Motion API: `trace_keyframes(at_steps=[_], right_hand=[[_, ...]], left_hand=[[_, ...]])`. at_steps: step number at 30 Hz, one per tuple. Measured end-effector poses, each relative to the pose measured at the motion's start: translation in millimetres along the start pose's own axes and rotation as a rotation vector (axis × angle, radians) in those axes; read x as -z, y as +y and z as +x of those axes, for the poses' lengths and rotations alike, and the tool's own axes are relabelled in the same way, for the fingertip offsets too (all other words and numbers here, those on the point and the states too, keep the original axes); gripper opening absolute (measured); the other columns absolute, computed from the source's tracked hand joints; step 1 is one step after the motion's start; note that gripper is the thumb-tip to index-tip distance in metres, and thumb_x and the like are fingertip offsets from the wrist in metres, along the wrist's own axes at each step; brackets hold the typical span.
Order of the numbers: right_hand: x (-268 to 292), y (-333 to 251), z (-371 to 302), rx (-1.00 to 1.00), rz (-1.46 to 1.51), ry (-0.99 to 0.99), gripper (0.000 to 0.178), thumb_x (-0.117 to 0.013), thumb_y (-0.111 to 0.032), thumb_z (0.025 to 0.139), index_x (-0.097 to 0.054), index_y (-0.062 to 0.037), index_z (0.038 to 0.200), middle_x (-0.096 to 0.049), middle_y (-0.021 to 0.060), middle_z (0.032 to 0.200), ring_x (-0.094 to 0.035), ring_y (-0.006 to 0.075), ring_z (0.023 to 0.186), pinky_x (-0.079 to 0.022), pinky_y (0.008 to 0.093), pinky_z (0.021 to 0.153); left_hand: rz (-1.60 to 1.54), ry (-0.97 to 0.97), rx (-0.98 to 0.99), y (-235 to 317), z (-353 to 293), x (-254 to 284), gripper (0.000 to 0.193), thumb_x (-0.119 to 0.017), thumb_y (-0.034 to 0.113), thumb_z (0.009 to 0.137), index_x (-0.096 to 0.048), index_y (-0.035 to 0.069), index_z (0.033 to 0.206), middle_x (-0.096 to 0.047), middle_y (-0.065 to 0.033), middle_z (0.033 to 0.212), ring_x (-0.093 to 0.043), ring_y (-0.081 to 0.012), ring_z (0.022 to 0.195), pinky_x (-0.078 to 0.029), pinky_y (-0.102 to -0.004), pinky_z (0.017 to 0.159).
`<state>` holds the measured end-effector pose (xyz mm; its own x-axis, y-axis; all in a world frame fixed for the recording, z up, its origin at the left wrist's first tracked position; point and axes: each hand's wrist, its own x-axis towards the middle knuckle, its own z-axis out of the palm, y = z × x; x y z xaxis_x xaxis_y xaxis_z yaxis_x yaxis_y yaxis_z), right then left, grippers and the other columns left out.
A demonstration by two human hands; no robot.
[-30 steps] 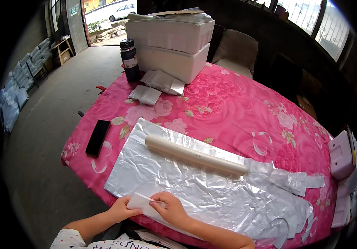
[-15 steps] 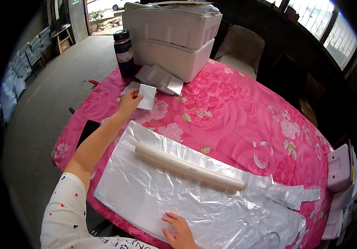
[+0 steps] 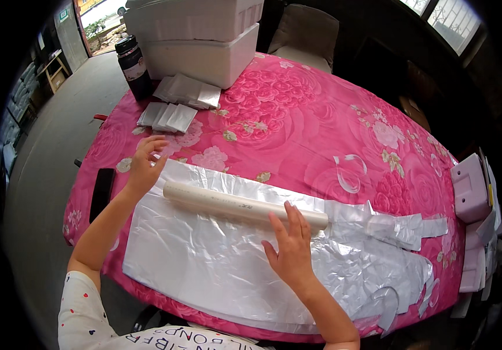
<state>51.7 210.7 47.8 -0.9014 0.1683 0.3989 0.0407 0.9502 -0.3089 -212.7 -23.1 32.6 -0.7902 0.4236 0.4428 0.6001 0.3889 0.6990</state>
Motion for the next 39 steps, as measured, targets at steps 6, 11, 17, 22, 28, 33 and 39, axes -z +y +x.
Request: trace_keyframes(at_steps=[6,11,17,22,28,33,39], right_hand=[[12,54,-22,-0.166,-0.044,-0.234,0.053,-0.075,-0.014,0.066,-0.057,-0.0050,0.115,-0.057,0.0146,0.097,-0.053,0.0301,0.094,-0.045,0.0378,0.081],[33,-13,-98,-0.124,0.287,-0.549,0.061,-0.065,-0.040,0.078,-0.050,0.0016,0.120,-0.053,0.0199,0.105,-0.050,0.0341,0.102,-0.043,0.0394,0.089],[38,41,-153,-0.093,0.091,-0.388,0.053,-0.049,-0.038,0.089,-0.044,-0.0049,0.130,-0.029,0.0165,0.143,-0.026,0.0315,0.132,-0.023,0.0399,0.108],[71,139,-189,-0.240,-0.124,-0.192,0.048,-0.045,-0.025,0.091,-0.040,-0.0010,0.132,-0.033,0.0176,0.141,-0.030,0.0295,0.131,-0.023,0.0396,0.108],[124,254,-266,-0.680,-0.360,0.096,0.038,-0.044,-0.016,0.090,-0.050,0.0015,0.123,-0.046,0.0192,0.130,-0.042,0.0312,0.123,-0.031,0.0356,0.103],[138,258,-279,-0.748,-0.410,0.247,0.019,-0.059,-0.010,0.080,-0.063,-0.0039,0.098,-0.062,0.0112,0.108,-0.056,0.0299,0.103,-0.043,0.0356,0.090],[146,170,-225,-0.598,-0.457,0.361,0.020,-0.072,-0.004,0.065,-0.054,-0.0033,0.072,-0.064,0.0064,0.083,-0.059,0.0247,0.072,-0.047,0.0337,0.069]], left_hand=[[-0.152,-0.512,-0.136,91,-101,-24,0.032,-0.064,-0.001,0.073,-0.060,0.005,0.104,-0.052,-0.0113,0.118,-0.055,-0.0242,0.101,-0.047,-0.0291,0.077],[0.114,-0.722,-0.253,123,-174,-66,0.099,-0.065,0.052,0.073,-0.010,0.011,0.144,0.005,-0.0348,0.142,-0.004,-0.0510,0.132,-0.016,-0.0600,0.102],[0.080,-0.674,-0.399,154,-185,-112,0.084,-0.067,0.055,0.069,-0.037,0.012,0.135,-0.001,-0.0327,0.143,-0.004,-0.0545,0.130,-0.021,-0.0571,0.103],[0.010,-0.782,-0.525,190,-190,-138,0.077,-0.067,0.057,0.068,-0.049,0.012,0.126,-0.005,-0.0318,0.144,-0.002,-0.0540,0.131,-0.022,-0.0553,0.103],[0.006,-0.793,-0.599,216,-194,-155,0.070,-0.067,0.056,0.068,-0.055,0.009,0.119,-0.016,-0.0298,0.143,-0.005,-0.0532,0.131,-0.024,-0.0526,0.104],[0.028,-0.803,-0.637,221,-195,-151,0.067,-0.067,0.054,0.068,-0.056,0.009,0.118,-0.019,-0.0273,0.143,-0.007,-0.0511,0.132,-0.025,-0.0515,0.105],[0.056,-0.789,-0.643,223,-195,-149,0.066,-0.067,0.050,0.070,-0.054,0.010,0.120,-0.025,-0.0244,0.141,-0.012,-0.0473,0.133,-0.025,-0.0493,0.105]])
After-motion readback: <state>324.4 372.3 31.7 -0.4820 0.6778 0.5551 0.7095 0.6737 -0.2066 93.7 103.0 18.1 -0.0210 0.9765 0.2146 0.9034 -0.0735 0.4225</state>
